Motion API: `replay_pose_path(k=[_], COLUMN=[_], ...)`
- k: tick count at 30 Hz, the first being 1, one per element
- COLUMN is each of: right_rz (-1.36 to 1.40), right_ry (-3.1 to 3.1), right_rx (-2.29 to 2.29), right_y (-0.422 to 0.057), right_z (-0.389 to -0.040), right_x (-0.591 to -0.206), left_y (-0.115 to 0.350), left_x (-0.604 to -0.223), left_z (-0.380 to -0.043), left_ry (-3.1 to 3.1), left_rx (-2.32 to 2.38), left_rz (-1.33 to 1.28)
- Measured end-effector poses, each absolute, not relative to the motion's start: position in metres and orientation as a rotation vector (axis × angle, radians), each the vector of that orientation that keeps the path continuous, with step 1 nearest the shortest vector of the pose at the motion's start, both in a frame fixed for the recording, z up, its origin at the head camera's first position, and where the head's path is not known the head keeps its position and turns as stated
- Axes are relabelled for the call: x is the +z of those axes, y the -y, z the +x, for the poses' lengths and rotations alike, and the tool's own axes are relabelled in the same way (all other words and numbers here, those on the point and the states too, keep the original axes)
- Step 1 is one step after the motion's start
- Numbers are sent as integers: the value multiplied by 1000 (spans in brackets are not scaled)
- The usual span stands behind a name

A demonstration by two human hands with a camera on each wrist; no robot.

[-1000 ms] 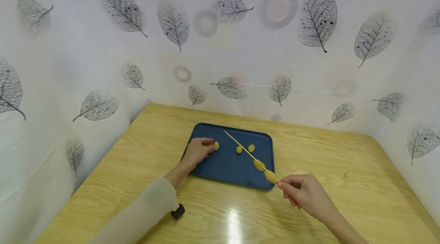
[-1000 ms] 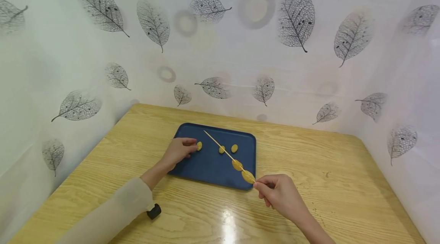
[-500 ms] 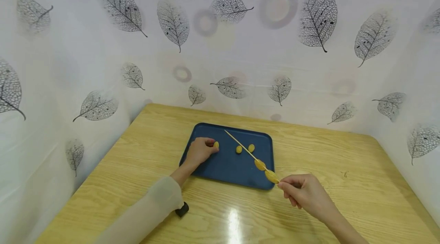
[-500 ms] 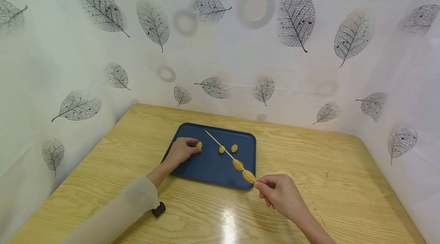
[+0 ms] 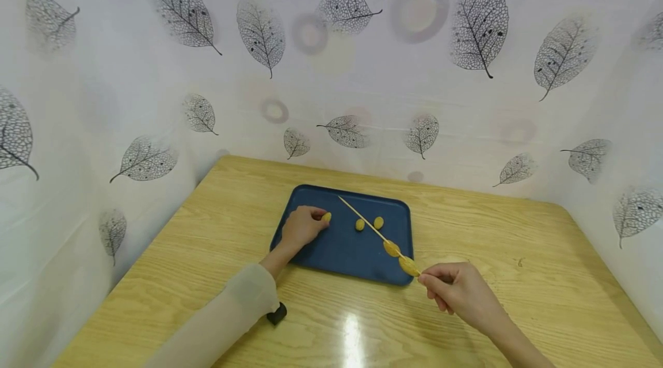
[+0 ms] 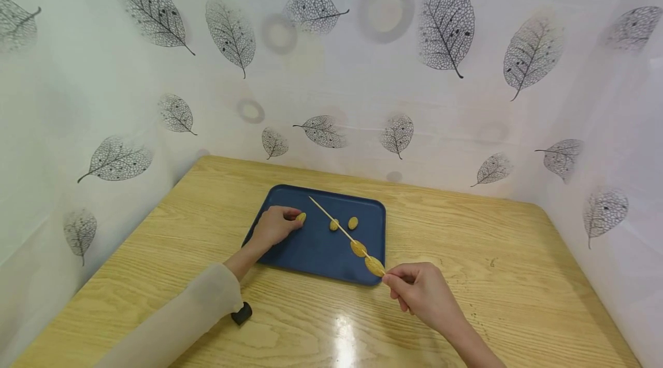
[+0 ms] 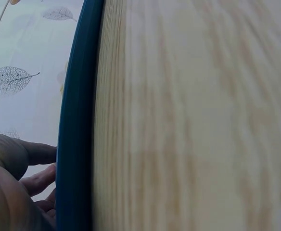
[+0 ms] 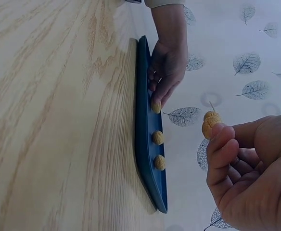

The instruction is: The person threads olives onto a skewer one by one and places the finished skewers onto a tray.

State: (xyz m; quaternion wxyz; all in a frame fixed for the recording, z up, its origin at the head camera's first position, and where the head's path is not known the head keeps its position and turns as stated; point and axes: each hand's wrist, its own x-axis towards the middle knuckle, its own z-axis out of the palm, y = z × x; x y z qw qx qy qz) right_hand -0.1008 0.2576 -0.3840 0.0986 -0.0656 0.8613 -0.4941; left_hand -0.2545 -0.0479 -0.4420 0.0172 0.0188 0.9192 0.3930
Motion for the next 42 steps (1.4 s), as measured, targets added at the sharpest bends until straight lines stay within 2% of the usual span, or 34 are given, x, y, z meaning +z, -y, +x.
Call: replay_pose_path(k=[8, 13, 20, 30, 42], right_rz=[-200, -198, -203, -244, -293], right_ry=[-2524, -2526, -2520, -2492, -2483], right_rx=[-1480, -1467, -1465, -1416, -1454], right_y=[-259, -259, -257, -255, -254], right_z=[-101, -101, -98, -92, -91], right_x=[-387, -388, -391, -396, -403], left_y=[46, 50, 63, 73, 75], left_x=[-443, -447, -445, -441, -436], left_z=[-253, -251, -245, -240, -238], left_ry=[-2821, -2545, -2044, -1715, -1485], left_rx=[1257, 1643, 2028, 2200, 2297], left_rz=[68, 128, 33, 65, -44])
